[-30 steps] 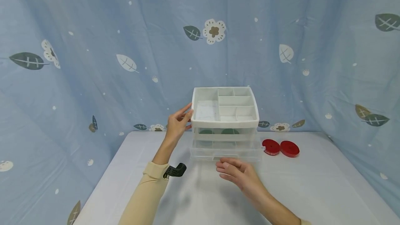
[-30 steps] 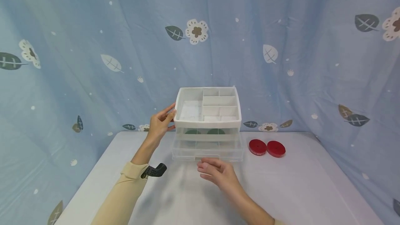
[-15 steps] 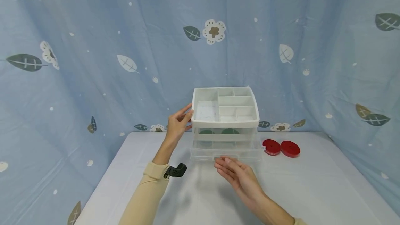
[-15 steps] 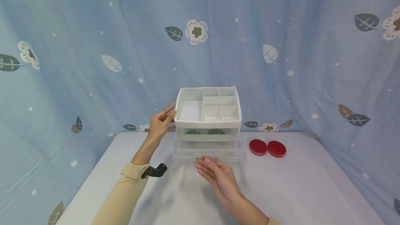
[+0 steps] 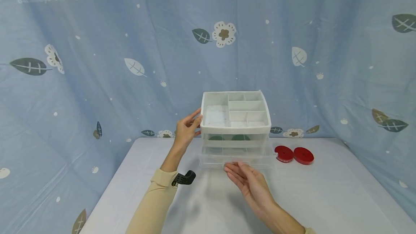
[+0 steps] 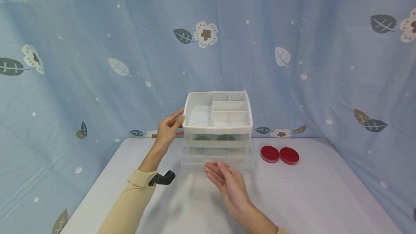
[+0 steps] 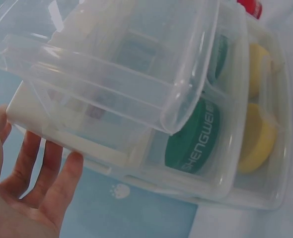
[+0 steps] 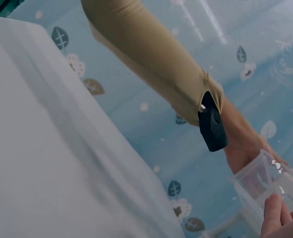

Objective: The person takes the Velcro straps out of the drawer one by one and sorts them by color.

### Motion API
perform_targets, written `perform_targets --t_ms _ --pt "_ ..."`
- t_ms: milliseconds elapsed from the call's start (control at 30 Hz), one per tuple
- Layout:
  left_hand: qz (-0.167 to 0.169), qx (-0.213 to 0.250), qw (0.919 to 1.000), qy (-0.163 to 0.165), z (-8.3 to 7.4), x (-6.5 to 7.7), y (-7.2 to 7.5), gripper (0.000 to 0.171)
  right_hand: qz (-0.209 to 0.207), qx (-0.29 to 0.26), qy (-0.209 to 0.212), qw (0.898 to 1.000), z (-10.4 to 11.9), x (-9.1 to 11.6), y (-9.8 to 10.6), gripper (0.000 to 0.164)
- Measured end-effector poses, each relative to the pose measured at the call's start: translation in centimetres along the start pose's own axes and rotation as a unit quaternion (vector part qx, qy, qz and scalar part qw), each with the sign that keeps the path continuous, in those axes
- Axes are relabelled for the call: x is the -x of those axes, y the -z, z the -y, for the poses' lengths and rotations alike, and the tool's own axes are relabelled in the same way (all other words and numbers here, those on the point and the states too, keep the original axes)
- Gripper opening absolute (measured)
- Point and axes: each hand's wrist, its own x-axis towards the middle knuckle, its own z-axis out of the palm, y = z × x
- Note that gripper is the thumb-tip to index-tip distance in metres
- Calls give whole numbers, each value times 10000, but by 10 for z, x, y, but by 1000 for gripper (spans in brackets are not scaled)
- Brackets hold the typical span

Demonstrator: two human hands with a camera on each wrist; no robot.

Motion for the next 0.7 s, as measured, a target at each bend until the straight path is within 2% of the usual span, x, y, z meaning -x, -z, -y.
perform_targets --t_ms 100,200,700 --pt "4 -54 10000 11 -9 5 -1 43 -18 -5 25 10000 0 -1 0 57" --pt "11 -51 10000 25 -12 7 -1 42 -17 15 31 10000 0 -1 1 58" --pt "23 -54 10000 74 -9 5 -1 43 -29 -149 56 9999 0 -5 0 53"
